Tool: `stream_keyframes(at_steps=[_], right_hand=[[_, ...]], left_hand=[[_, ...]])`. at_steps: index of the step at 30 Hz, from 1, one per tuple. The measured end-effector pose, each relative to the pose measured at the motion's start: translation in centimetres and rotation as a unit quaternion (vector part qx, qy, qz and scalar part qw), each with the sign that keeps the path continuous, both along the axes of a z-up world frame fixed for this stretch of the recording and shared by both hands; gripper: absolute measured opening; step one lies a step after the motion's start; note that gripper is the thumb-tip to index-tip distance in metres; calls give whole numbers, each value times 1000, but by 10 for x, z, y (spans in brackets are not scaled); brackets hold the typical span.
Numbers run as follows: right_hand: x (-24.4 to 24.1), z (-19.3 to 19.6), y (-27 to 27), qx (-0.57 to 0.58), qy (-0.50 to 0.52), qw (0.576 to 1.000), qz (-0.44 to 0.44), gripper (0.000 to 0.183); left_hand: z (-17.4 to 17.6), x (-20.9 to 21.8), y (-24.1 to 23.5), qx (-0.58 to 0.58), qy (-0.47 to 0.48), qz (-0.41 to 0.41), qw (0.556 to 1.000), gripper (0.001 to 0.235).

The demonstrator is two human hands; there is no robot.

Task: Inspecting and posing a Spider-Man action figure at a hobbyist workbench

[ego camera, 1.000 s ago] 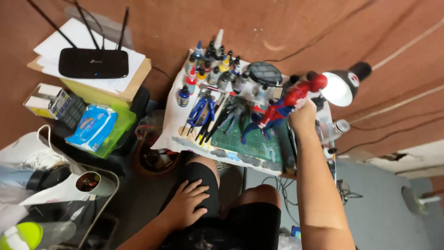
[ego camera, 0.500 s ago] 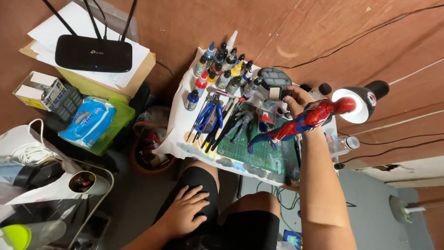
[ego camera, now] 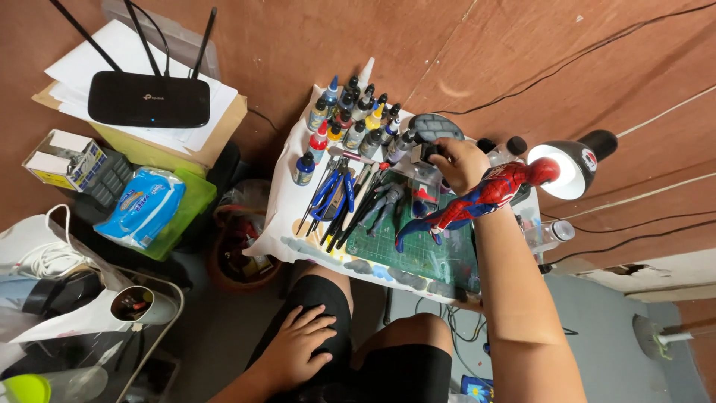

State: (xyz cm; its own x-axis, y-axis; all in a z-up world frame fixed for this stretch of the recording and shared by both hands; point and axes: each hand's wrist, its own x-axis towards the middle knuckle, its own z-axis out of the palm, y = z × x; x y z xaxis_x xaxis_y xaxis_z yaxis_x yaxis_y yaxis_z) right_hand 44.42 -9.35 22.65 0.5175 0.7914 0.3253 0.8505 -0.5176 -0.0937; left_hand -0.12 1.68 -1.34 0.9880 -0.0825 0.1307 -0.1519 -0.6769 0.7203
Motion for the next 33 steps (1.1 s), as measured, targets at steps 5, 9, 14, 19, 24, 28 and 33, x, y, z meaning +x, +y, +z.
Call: stream_keyframes(at_steps=[5, 9, 14, 19, 24, 28, 33], right_hand=[[17, -6, 8, -29, -104, 985, 136, 33], [19, -9, 13, -35, -139, 971, 190, 35], [15, -9, 18, -17, -179, 960, 215, 35], [24, -15, 15, 53, -202, 950, 233, 38], [19, -17, -30, 191, -151, 961, 133, 16], [-48, -19, -88, 286, -51, 957, -15, 13], [-178, -62, -144, 352, 7, 936, -20, 11]], left_hand=[[-1, 1, 0, -8, 11, -2, 1000, 44], [1, 1, 0, -7, 0, 0, 1000, 43], [9, 0, 1, -16, 29, -3, 999, 42], [6, 2, -1, -4, 20, 7, 1000, 41], [-13, 5, -4, 31, 4, 28, 999, 50], [-23, 8, -10, 116, -1, 75, 990, 68], [-17, 14, -10, 165, 40, 39, 985, 75]])
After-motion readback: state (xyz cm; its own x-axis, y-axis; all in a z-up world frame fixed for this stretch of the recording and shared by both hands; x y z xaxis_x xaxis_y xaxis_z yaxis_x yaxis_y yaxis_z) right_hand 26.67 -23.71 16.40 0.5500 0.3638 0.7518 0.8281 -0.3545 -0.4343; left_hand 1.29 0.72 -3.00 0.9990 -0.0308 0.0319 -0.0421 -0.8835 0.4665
